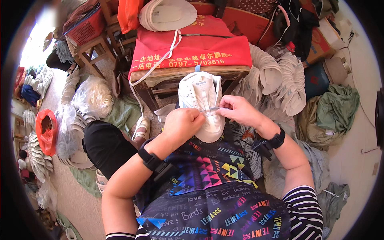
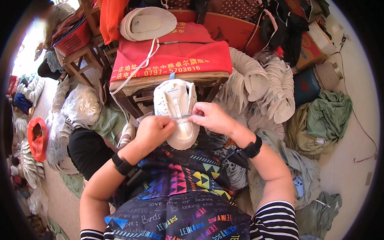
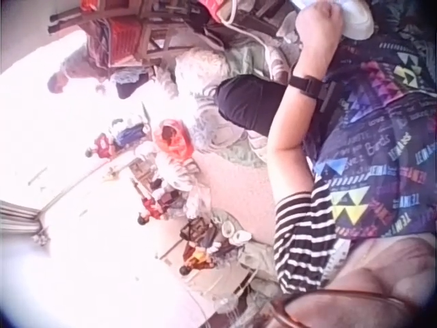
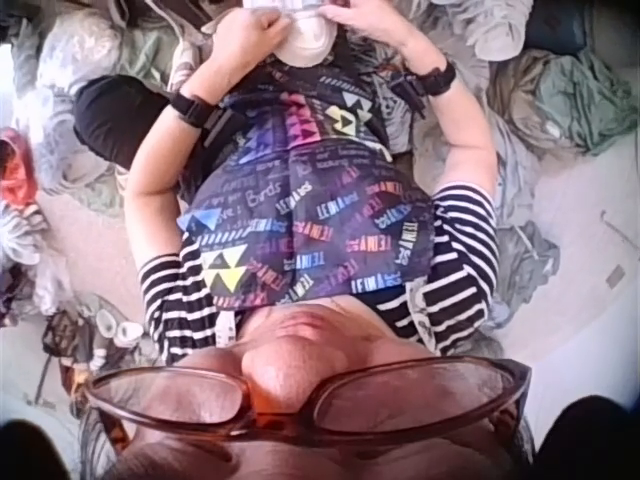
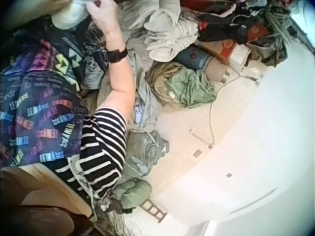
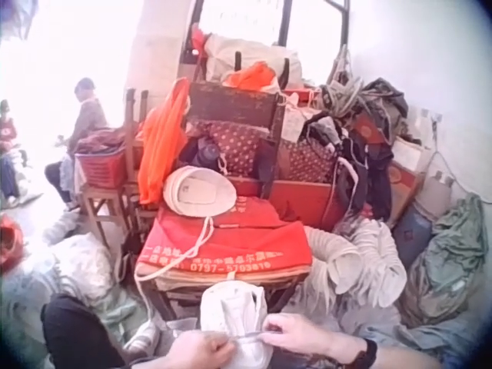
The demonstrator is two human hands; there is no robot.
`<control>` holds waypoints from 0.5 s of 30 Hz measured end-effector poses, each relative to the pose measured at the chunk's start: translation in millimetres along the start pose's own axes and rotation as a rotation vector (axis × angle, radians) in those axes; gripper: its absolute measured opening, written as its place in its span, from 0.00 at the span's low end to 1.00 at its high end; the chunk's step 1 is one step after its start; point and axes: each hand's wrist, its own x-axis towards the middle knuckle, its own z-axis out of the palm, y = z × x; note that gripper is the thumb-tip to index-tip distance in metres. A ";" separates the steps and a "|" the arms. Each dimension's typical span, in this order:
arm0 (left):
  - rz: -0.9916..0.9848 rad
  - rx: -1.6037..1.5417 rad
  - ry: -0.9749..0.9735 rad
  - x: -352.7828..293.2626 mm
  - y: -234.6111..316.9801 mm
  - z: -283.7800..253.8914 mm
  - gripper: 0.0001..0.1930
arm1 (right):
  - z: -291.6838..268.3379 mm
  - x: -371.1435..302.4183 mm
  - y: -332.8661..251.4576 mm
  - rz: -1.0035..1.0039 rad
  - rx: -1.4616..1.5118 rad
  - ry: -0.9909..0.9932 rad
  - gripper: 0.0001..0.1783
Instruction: Lacing a white athletic shoe.
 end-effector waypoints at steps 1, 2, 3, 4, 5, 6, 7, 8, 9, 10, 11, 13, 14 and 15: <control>0.073 0.020 0.129 -0.9 0.1 -1.4 0.13 | -0.7 -0.4 -0.4 0.023 0.059 -0.023 0.09; 0.146 0.038 0.258 -0.5 1.2 -2.2 0.09 | -1.4 -0.9 -1.7 0.027 0.056 -0.015 0.09; 0.143 -0.061 0.282 -0.4 3.0 -3.2 0.04 | -1.8 -1.3 -3.5 0.040 0.038 -0.009 0.09; 0.150 -0.064 0.280 0.9 4.3 -4.5 0.04 | -1.9 -1.3 -5.3 0.053 0.020 -0.006 0.09; 0.208 0.004 0.276 2.5 4.7 -5.8 0.05 | -2.0 -0.6 -5.2 0.056 0.026 -0.006 0.10; 0.266 0.073 0.272 3.9 4.9 -6.6 0.07 | -1.5 -0.9 -4.3 0.058 0.024 0.003 0.10; 0.236 0.054 0.224 2.9 3.8 -6.7 0.07 | 0.5 0.3 -4.0 0.012 -0.015 0.006 0.10; 0.242 0.053 0.221 4.9 3.1 -6.8 0.07 | 2.1 1.2 -5.1 -0.034 -0.054 0.009 0.11; 0.322 0.180 0.211 7.7 2.7 -7.4 0.05 | 2.0 0.6 -7.6 -0.039 -0.084 0.025 0.11; 0.398 0.308 0.201 8.9 4.0 -8.3 0.04 | 1.7 -0.8 -9.9 -0.040 -0.085 0.028 0.11; 0.400 0.309 0.202 7.5 3.6 -10.5 0.04 | 1.7 -1.8 -11.7 -0.066 -0.126 0.027 0.11; 0.442 0.407 0.187 2.7 -3.0 -18.8 0.04 | -0.9 -2.2 -12.7 -0.096 -0.168 0.027 0.12; 0.452 0.428 0.197 -2.1 -3.2 -29.8 0.06 | -3.4 -4.1 -10.4 -0.103 -0.178 -0.006 0.12; 0.417 0.417 0.215 -8.6 -3.2 -46.1 0.05 | -5.8 -5.8 -8.0 -0.112 -0.186 -0.040 0.12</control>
